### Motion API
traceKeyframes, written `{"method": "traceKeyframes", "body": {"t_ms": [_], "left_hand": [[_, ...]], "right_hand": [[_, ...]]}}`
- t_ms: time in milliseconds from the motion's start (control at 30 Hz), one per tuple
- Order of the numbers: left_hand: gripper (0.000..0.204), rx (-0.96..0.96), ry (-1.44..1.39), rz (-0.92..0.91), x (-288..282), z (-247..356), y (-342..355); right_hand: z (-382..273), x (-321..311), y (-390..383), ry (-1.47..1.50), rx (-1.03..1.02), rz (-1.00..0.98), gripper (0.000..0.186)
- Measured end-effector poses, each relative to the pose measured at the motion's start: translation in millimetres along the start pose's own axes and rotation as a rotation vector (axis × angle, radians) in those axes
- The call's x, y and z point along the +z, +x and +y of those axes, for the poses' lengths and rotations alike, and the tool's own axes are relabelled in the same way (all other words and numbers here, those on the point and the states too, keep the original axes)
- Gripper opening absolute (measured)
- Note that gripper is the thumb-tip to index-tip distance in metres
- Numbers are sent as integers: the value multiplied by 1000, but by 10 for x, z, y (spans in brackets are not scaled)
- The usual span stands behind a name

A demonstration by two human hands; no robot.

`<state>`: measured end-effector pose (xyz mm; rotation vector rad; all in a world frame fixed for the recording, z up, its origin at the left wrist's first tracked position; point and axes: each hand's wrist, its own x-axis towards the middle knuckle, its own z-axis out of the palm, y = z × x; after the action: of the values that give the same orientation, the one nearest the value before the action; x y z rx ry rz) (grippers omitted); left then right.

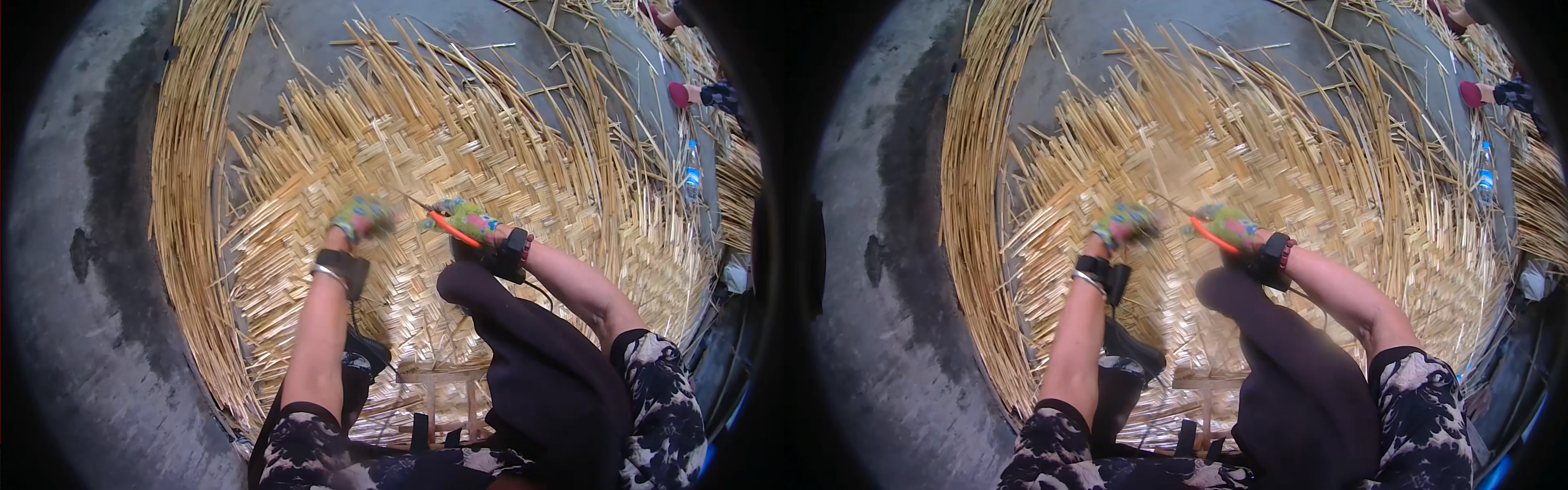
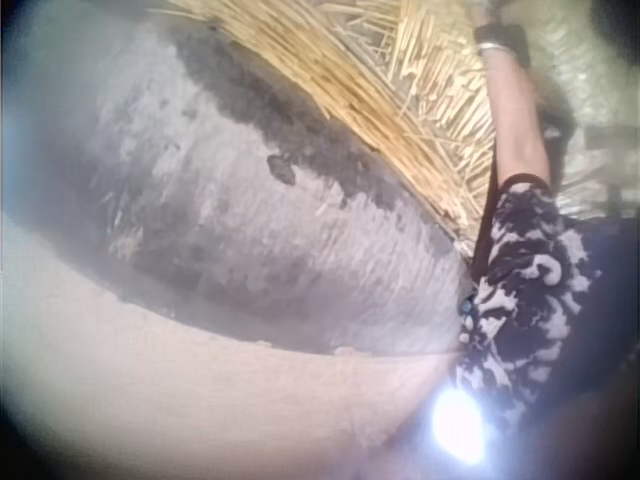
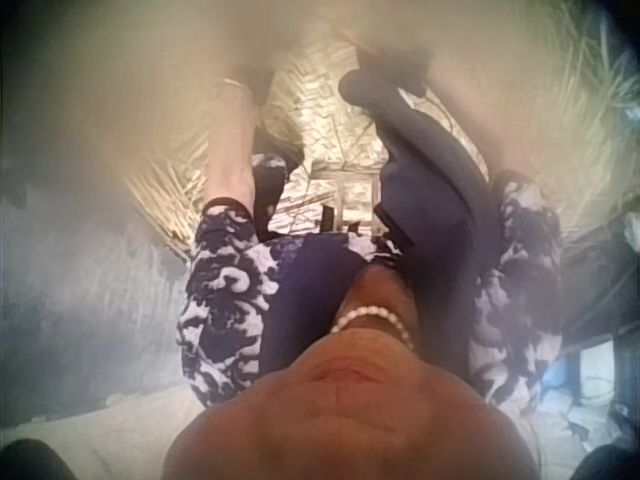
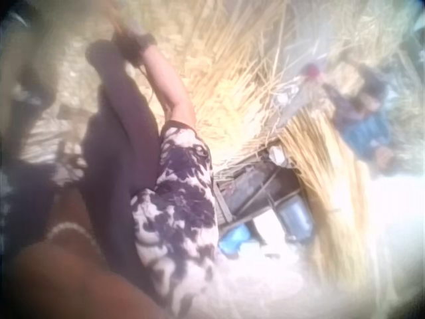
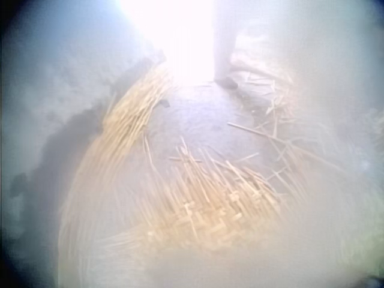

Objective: The person is weaving a large mat using long strips of dried straw or bamboo, using scissors to trim pieces as needed.

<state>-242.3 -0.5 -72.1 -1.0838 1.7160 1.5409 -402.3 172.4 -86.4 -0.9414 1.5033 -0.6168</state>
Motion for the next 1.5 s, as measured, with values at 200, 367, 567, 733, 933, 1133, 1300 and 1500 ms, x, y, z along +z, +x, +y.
{"method": "traceKeyframes", "body": {"t_ms": [200,367,567,733,933,1133,1300,1500], "left_hand": [[23,141,-240,336,-455,195,487],[20,115,-64,299,-432,222,747],[26,25,-361,285,-348,399,542],[24,57,-319,279,-420,431,377],[19,219,8,292,-562,358,452],[34,588,301,669,-816,395,556],[46,477,741,632,-728,262,727],[55,559,669,659,-645,349,655]], "right_hand": [[15,48,30,-107,43,18,51],[-145,-6,-37,-150,45,67,48],[-348,-166,-72,-777,96,-171,20],[-516,-417,483,-106,-10,311,25],[-774,-420,1084,-348,-275,9,30],[-211,-498,1292,566,-13,-140,15],[-296,-674,1324,170,-57,-227,19],[-216,-716,1347,67,-210,26,21]]}}
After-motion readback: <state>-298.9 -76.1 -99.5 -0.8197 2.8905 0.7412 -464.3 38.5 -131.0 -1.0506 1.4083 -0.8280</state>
